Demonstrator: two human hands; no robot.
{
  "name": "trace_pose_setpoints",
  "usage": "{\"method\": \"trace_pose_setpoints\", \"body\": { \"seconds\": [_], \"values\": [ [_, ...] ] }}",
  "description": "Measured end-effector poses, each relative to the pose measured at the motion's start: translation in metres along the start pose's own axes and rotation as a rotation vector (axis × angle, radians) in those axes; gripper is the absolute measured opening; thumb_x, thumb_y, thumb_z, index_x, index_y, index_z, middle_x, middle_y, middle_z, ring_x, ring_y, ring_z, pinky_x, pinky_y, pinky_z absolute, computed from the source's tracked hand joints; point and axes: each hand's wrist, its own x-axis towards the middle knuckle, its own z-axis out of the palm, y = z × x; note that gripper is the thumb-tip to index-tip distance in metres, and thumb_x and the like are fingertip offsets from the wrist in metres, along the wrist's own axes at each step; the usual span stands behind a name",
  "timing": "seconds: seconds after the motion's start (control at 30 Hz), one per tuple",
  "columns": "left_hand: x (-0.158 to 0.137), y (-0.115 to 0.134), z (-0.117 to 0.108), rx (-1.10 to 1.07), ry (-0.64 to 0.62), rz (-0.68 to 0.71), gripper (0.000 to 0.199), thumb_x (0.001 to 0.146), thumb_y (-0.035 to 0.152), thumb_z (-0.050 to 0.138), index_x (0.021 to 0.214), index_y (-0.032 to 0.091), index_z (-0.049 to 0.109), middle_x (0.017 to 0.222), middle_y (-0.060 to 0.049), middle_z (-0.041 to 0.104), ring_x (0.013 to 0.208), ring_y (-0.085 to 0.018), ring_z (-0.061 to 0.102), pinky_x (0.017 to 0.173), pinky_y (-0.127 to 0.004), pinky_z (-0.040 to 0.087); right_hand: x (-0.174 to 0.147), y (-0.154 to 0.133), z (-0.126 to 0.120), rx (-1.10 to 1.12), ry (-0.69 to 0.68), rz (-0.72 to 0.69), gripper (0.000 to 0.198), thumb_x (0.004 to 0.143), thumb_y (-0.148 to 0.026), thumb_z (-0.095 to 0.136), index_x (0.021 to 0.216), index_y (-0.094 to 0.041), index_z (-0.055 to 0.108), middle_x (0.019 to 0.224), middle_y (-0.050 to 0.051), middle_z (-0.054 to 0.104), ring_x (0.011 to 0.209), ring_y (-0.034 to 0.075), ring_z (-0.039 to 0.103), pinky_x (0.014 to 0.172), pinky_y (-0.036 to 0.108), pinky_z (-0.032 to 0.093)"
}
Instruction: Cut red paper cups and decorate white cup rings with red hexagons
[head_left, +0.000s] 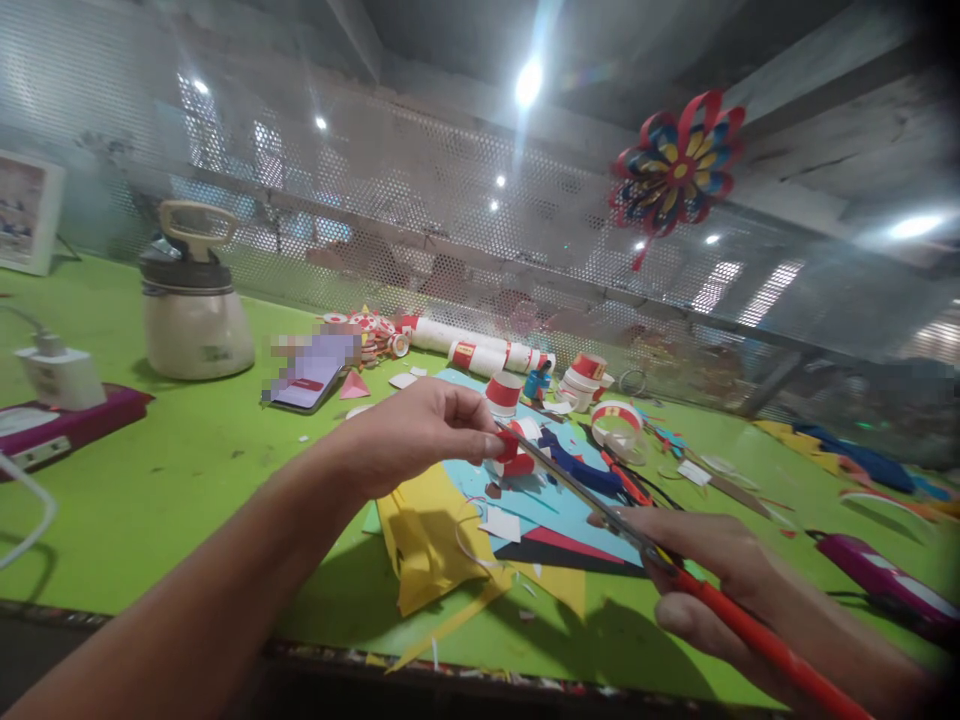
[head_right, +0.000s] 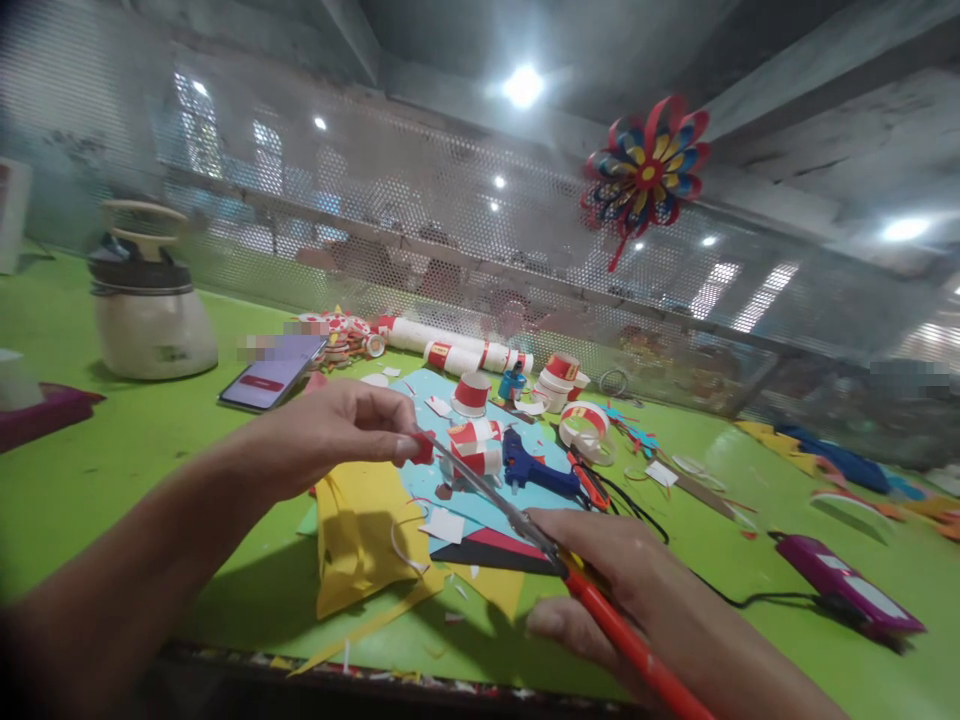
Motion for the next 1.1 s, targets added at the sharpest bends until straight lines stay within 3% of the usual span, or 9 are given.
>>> {"method": "trace_pose_setpoints", "body": {
  "seconds": [0.4, 0.6, 0.87, 1.0, 1.1],
  "values": [
    [0.001, -0.001, 0.003, -0.058, -0.001, -0.035, 0.014, 0.062, 0.024, 0.073, 0.059, 0.015, 0.063, 0.058, -0.002, 0.061, 0.059, -0.014, 0.053, 0.064, -0.030, 0.039, 0.001, 0.002, 0.004, -0.037, -0.017, 0.004, 0.045, 0.084, -0.052, 0.056, 0.124, -0.033, 0.060, 0.117, 0.010, 0.067, 0.102, 0.033, 0.063, 0.081, 0.047, 0.053],
    [0.002, -0.001, 0.003, -0.068, -0.002, -0.046, 0.012, 0.064, 0.022, 0.071, 0.059, 0.015, 0.063, 0.059, -0.002, 0.062, 0.059, -0.013, 0.053, 0.064, -0.029, 0.040, 0.011, -0.004, 0.000, -0.054, 0.014, -0.120, 0.043, 0.086, -0.054, 0.052, 0.117, -0.027, 0.064, 0.102, 0.012, 0.072, 0.088, 0.030, 0.068, 0.069, 0.038, 0.055],
    [0.003, -0.002, 0.000, -0.080, -0.029, -0.064, 0.013, 0.064, 0.020, 0.073, 0.062, 0.012, 0.063, 0.060, -0.001, 0.062, 0.059, -0.011, 0.053, 0.063, -0.026, 0.040, 0.017, -0.012, -0.001, -0.010, 0.001, -0.228, 0.028, 0.089, -0.045, 0.054, 0.108, -0.025, 0.061, 0.090, 0.004, 0.071, 0.075, 0.020, 0.067, 0.064, 0.025, 0.051],
    [0.003, -0.005, -0.002, -0.091, -0.044, -0.048, 0.014, 0.066, 0.022, 0.073, 0.064, 0.012, 0.064, 0.060, -0.001, 0.063, 0.060, -0.011, 0.055, 0.064, -0.026, 0.041, 0.018, -0.006, 0.003, 0.024, 0.026, -0.217, 0.027, 0.088, -0.043, 0.055, 0.107, -0.025, 0.061, 0.087, 0.003, 0.071, 0.072, 0.019, 0.067, 0.061, 0.024, 0.050],
    [0.002, -0.006, -0.002, -0.098, -0.057, -0.035, 0.013, 0.069, 0.022, 0.072, 0.064, 0.013, 0.065, 0.062, -0.002, 0.065, 0.061, -0.011, 0.056, 0.064, -0.026, 0.042, 0.019, 0.003, 0.007, 0.026, 0.128, -0.158, 0.030, 0.090, -0.043, 0.050, 0.107, -0.022, 0.063, 0.085, 0.005, 0.072, 0.068, 0.021, 0.066, 0.055, 0.025, 0.048]
  ]
}}
